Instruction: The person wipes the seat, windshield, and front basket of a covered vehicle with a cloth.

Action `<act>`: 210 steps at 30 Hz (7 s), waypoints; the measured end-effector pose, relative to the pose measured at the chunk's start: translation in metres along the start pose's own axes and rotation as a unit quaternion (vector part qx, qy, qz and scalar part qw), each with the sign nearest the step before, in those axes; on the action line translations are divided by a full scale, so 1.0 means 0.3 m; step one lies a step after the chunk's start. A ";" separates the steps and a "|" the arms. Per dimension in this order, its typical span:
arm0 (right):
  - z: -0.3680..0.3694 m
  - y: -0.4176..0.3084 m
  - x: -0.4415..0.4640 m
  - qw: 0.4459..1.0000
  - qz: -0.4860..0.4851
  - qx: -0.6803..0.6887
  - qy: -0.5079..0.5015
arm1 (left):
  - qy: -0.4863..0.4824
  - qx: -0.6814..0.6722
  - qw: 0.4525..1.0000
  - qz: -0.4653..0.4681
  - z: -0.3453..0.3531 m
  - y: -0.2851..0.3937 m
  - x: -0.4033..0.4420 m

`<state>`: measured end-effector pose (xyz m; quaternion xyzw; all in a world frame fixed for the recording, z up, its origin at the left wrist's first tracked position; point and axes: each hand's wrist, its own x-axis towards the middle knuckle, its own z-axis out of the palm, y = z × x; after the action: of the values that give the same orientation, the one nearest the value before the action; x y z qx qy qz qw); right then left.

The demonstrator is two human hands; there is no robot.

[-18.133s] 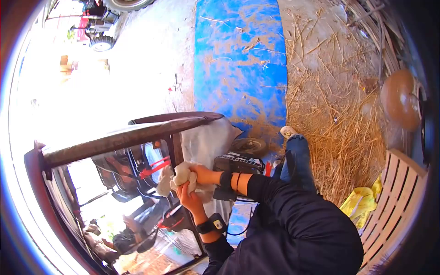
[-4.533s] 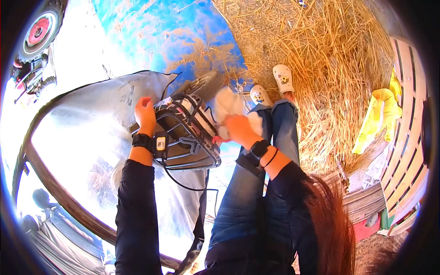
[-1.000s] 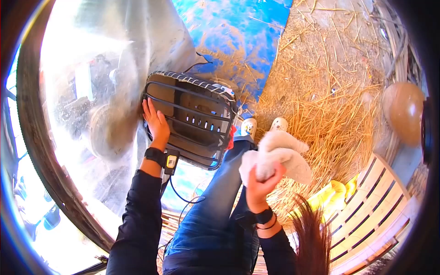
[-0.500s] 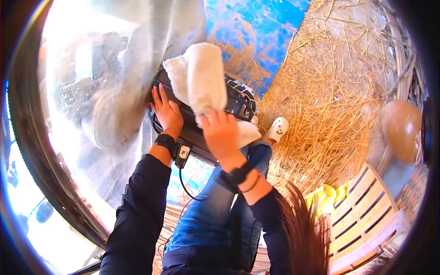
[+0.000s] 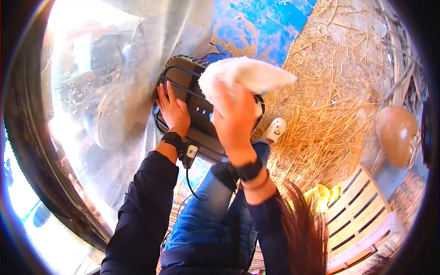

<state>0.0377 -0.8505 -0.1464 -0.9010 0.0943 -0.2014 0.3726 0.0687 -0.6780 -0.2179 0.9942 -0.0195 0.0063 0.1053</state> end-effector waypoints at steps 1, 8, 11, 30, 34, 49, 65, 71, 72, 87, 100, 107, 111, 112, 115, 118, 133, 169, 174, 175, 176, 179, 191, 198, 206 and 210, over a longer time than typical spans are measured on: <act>0.058 0.025 -0.004 0.993 -0.018 -0.067 -0.095 | -0.004 0.001 1.000 0.005 -0.001 -0.006 -0.004; 0.005 0.048 -0.115 0.989 0.009 -0.093 -0.111 | 0.002 0.000 1.000 0.017 -0.010 0.004 -0.009; -0.073 0.061 -0.145 0.987 0.071 -0.081 -0.119 | 0.003 -0.001 1.000 0.025 -0.019 0.015 0.001; -0.903 0.033 -0.892 0.785 0.600 -0.027 0.152 | 0.002 0.023 0.999 0.042 -0.008 0.007 0.004; -0.944 -0.025 -0.983 0.775 0.611 -0.039 0.160 | 0.005 0.035 0.998 0.045 0.000 -0.006 -0.001; -0.921 -0.034 -0.938 0.801 0.592 -0.026 0.084 | 0.008 0.029 0.999 0.036 0.001 0.000 -0.001; -0.916 -0.028 -0.900 0.819 0.572 -0.034 0.032 | 0.002 0.023 0.999 0.027 -0.016 0.018 -0.003; -0.917 -0.029 -0.912 0.820 0.569 -0.049 0.032 | 0.016 0.025 0.999 0.043 -0.002 0.002 -0.002; -0.919 -0.027 -0.924 0.818 0.572 -0.044 0.033 | 0.015 0.024 0.999 0.046 0.001 0.002 -0.001; -0.921 -0.047 -1.009 0.811 0.583 -0.036 0.028 | 0.028 0.027 0.998 0.044 0.006 0.002 -0.001; -0.914 -0.056 -1.033 0.801 0.598 -0.031 0.022 | 0.024 0.036 0.998 0.045 0.000 0.004 0.000; -0.904 -0.055 -1.065 0.794 0.606 -0.034 0.021 | 0.026 0.032 0.998 0.042 0.008 -0.003 0.002; -0.902 -0.063 -1.073 0.795 0.604 -0.046 0.026 | 0.023 0.029 0.998 0.042 0.009 -0.005 0.001; -0.902 -0.065 -1.071 0.792 0.607 -0.049 0.026 | 0.025 0.030 0.998 0.042 0.003 0.000 0.003; -0.899 -0.059 -1.093 0.783 0.621 -0.028 0.034 | 0.026 0.036 0.998 0.040 -0.003 0.007 0.004; -0.900 -0.057 -1.086 0.793 0.607 -0.044 0.024 | 0.029 0.040 0.998 0.042 0.011 -0.007 0.003; -0.835 0.046 -0.892 0.825 0.561 -0.043 0.042 | 0.037 0.043 0.997 0.044 0.012 -0.007 0.006; -1.066 0.829 -1.117 0.637 0.618 0.445 0.117 | -0.269 -0.135 0.934 -0.192 -0.350 0.168 -0.304; -1.365 0.754 -1.310 0.586 0.668 0.451 0.087 | -0.095 -0.164 0.944 -0.270 -0.335 -0.038 -0.463; -1.368 0.763 -1.347 0.582 0.664 0.464 0.076 | -0.030 -0.195 0.937 -0.288 -0.292 -0.131 -0.475; -1.305 0.901 -1.520 0.557 0.659 0.495 0.099 | 0.005 -0.155 0.950 -0.271 -0.454 0.073 -0.467; -1.287 0.822 -1.401 0.396 0.753 0.483 0.206 | 0.027 -0.031 0.976 -0.212 -0.559 0.205 -0.408; -1.303 0.632 -1.021 0.625 0.688 0.324 0.172 | -0.037 -0.118 0.987 -0.108 -0.185 0.040 -0.032; -1.292 0.483 -1.126 0.550 0.783 0.265 0.120 | -0.146 -0.259 0.954 0.029 0.010 0.025 -0.008; -1.239 0.314 -1.039 0.540 0.786 0.281 0.112 | -0.277 -0.345 0.890 0.110 -0.004 0.295 -0.187; -1.273 0.345 -1.003 0.594 0.759 0.248 0.102 | -0.410 -0.261 0.867 -0.111 -0.244 0.330 0.027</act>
<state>-0.4010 -1.0691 -0.0629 -0.3503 0.7273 0.0477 0.5882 0.0721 -0.7596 -0.1256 0.8393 0.0481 -0.4190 0.3431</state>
